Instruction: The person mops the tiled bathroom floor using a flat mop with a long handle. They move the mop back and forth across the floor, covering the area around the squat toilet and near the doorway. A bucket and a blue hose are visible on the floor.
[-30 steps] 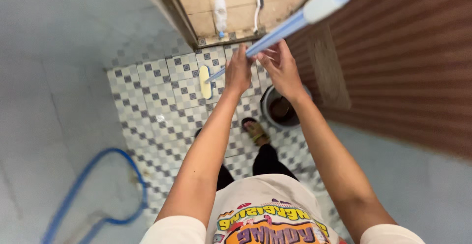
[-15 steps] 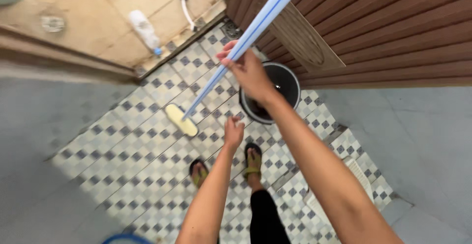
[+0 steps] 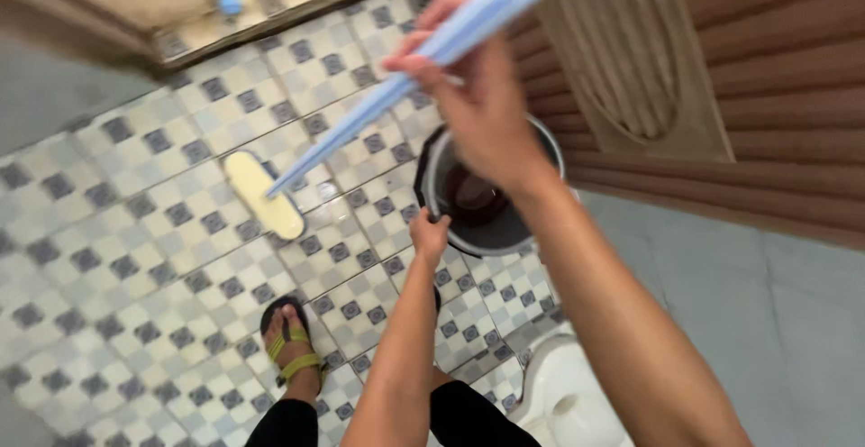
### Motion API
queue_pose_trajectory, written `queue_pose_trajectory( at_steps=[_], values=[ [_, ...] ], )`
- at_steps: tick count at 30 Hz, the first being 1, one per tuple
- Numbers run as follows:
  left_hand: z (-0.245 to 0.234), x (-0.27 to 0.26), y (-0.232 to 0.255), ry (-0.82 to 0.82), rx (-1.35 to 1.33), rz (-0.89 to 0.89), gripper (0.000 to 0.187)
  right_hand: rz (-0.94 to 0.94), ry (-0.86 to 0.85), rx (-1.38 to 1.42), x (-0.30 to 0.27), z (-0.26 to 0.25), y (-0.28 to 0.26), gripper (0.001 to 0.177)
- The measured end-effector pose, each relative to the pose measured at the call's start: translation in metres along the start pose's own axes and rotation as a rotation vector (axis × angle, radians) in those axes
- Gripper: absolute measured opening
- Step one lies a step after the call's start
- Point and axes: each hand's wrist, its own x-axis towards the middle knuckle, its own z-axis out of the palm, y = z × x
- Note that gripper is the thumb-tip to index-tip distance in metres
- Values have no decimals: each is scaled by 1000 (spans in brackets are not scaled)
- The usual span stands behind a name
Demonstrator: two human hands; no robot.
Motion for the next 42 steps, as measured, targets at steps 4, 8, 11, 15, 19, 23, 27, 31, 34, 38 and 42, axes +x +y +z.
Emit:
queue_pose_trajectory(
  at_steps=[4,8,11,15,19,23,27,31,34,38,42],
  values=[
    [-33,-19,7,124,-106,-7,56,84,-19,-8,5,0,-9,35],
    [-74,-54,1,157,-42,-56,40,105,-48,-19,11,22,-20,30],
    [-126,-73,-17,263,-29,-96,41,91,-48,-42,15,37,-25,34],
    [-215,-100,-56,379,-19,-222,44,105,-32,-9,17,52,-24,36],
    [-307,-126,-98,485,-39,-250,43,111,14,67,18,69,-15,43],
    [-393,-134,-141,661,-71,-290,47,56,26,-12,23,85,-13,42],
    [-457,-135,-191,774,-376,-314,27,-14,66,-105,27,103,-10,39],
    [-511,-118,-244,839,-939,-348,16,-36,178,-232,21,120,6,14],
    [-544,-99,-276,907,-1240,-329,17,72,181,-207,25,120,24,22],
    [-592,-69,-303,927,-1477,-204,19,87,67,-298,32,118,41,24],
    [-634,-40,-318,926,-1510,-50,31,106,131,-371,34,140,37,25]
  ],
)
